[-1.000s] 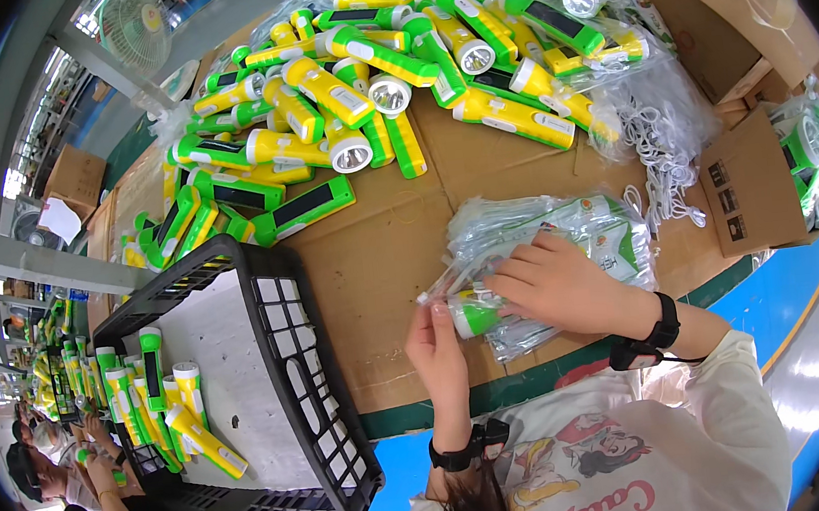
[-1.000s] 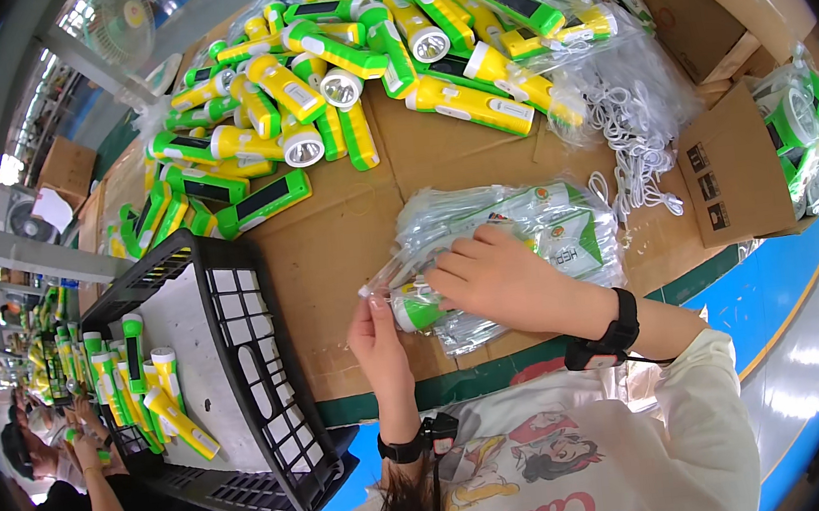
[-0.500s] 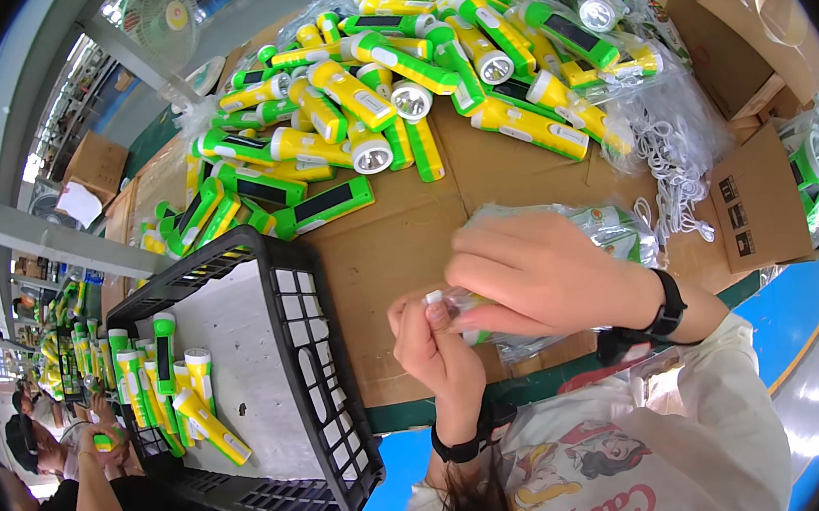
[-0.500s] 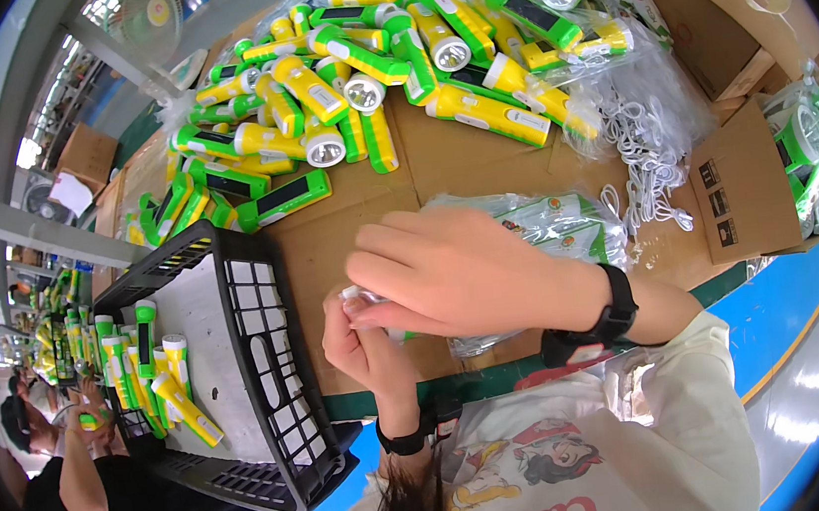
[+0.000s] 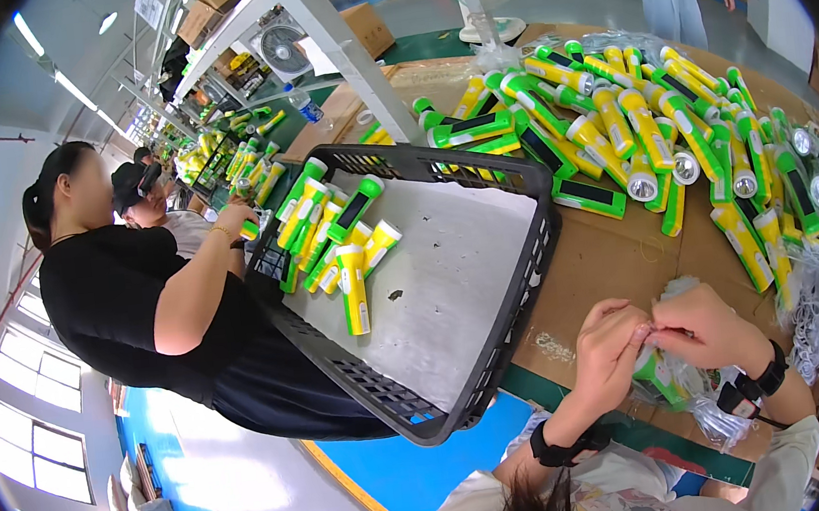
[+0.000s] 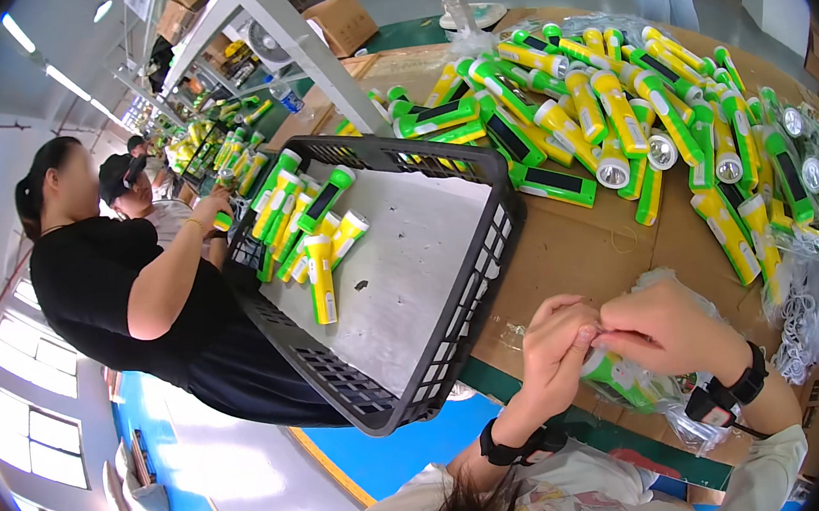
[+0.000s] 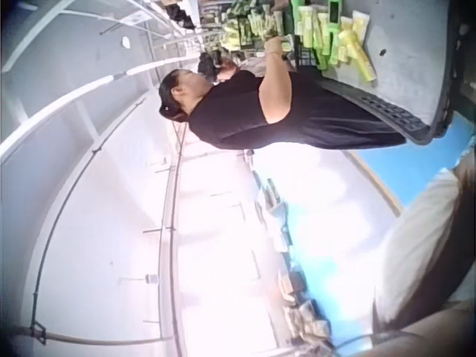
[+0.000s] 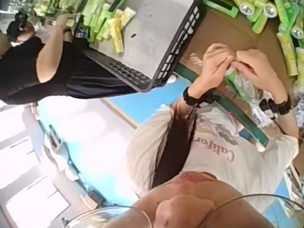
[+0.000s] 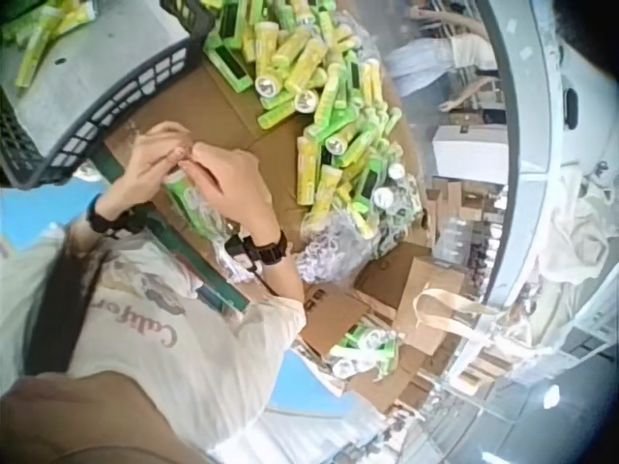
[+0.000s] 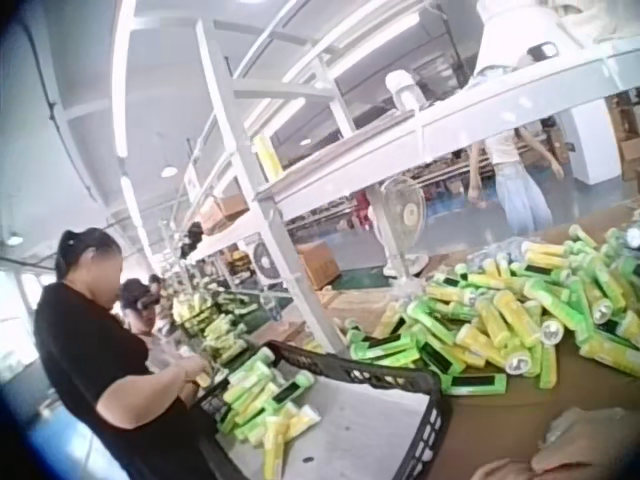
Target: Place flashlights and charging cables into individual plastic bags.
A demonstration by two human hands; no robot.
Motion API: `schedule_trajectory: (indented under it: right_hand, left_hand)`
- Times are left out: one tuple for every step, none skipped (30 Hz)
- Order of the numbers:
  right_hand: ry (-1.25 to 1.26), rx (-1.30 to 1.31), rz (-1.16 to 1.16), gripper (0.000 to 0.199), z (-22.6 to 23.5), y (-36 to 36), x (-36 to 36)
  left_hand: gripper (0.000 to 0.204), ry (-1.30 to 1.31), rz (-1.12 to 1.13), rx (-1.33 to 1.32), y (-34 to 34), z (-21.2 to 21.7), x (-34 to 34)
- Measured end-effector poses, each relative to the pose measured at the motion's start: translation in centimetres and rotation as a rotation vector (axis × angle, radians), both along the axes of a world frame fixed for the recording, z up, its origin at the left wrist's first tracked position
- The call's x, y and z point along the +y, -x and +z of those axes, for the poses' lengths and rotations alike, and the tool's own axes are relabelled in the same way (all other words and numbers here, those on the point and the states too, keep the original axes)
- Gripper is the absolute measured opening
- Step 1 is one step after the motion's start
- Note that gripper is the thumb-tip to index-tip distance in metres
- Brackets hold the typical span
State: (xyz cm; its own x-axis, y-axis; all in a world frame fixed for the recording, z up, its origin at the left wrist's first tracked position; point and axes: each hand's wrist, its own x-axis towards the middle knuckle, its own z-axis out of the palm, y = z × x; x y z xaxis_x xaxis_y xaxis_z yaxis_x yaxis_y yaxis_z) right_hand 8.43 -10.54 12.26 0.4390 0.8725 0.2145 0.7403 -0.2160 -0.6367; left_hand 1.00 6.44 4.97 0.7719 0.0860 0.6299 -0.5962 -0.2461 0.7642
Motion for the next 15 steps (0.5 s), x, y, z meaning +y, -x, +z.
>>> schedule_trajectory:
  right_hand:
    - [-0.005, -0.005, 0.002, 0.025, 0.0, 0.5, -0.1]
    - [-0.015, -0.078, -0.005, 0.025, -0.1, 1.0, -0.4]
    - [-0.025, -0.149, -0.015, 0.024, -0.2, 1.5, -0.9]
    - [0.003, -0.201, -0.049, 0.023, -0.7, 2.0, -1.7]
    - [0.006, -0.204, -0.058, 0.023, -0.6, 2.7, -2.8]
    - [0.047, -0.209, -0.095, 0.022, -0.7, 3.2, -4.1]
    - [0.088, -0.214, -0.133, 0.022, -0.8, 3.9, -5.3]
    - [0.082, -0.219, -0.133, 0.022, -0.7, 4.9, -6.4]
    - [0.100, -0.152, -0.215, 0.022, -1.0, 6.2, -7.8]
    - [0.117, -0.084, -0.299, 0.022, -1.1, 7.0, -8.7]
    - [0.134, -0.083, -0.345, 0.022, -1.3, 7.9, -9.6]
    - [0.091, -0.125, -0.430, 0.017, -1.6, 8.7, -9.8]
    - [0.051, -0.169, -0.518, 0.013, -2.1, 9.4, -9.8]
    - [-0.163, -0.206, -0.614, 0.003, -2.4, 9.4, -8.8]
    - [-0.229, -0.250, -0.666, 0.006, -3.2, 8.7, -9.0]
  left_hand:
    - [0.016, 0.013, 0.051, -0.025, 0.1, 0.2, 0.1]
    - [0.026, -0.027, 0.063, -0.007, 0.5, 0.6, 0.9]
    - [0.026, -0.028, 0.057, -0.006, 0.7, 0.8, 1.3]
    - [0.031, 0.167, 0.099, 0.109, 1.0, 0.9, 1.6]
    - [0.037, 0.364, 0.137, 0.222, 1.3, 1.2, 1.8]
    - [0.039, 0.451, 0.158, 0.223, 1.3, 1.4, 2.2]
    - [0.042, 0.539, 0.179, 0.225, 1.1, 1.6, 2.6]
    - [0.041, 0.625, 0.185, 0.213, 1.3, 2.2, 3.0]
    - [0.041, 0.630, 0.165, 0.220, 0.9, 1.7, 2.9]
    - [0.041, 0.620, 0.152, 0.244, 0.6, 0.8, 2.8]
    - [0.041, 0.612, 0.115, 0.276, 0.0, -0.2, 1.9]
    - [0.040, 0.654, 0.087, 0.315, 0.0, -0.4, 1.4]
    - [0.039, 0.616, 0.060, 0.343, 0.1, -0.2, 1.6]
    - [0.035, 0.639, 0.041, 0.374, -0.1, -0.4, 1.6]
    - [0.032, 0.662, 0.022, 0.410, -0.1, -0.8, 1.6]
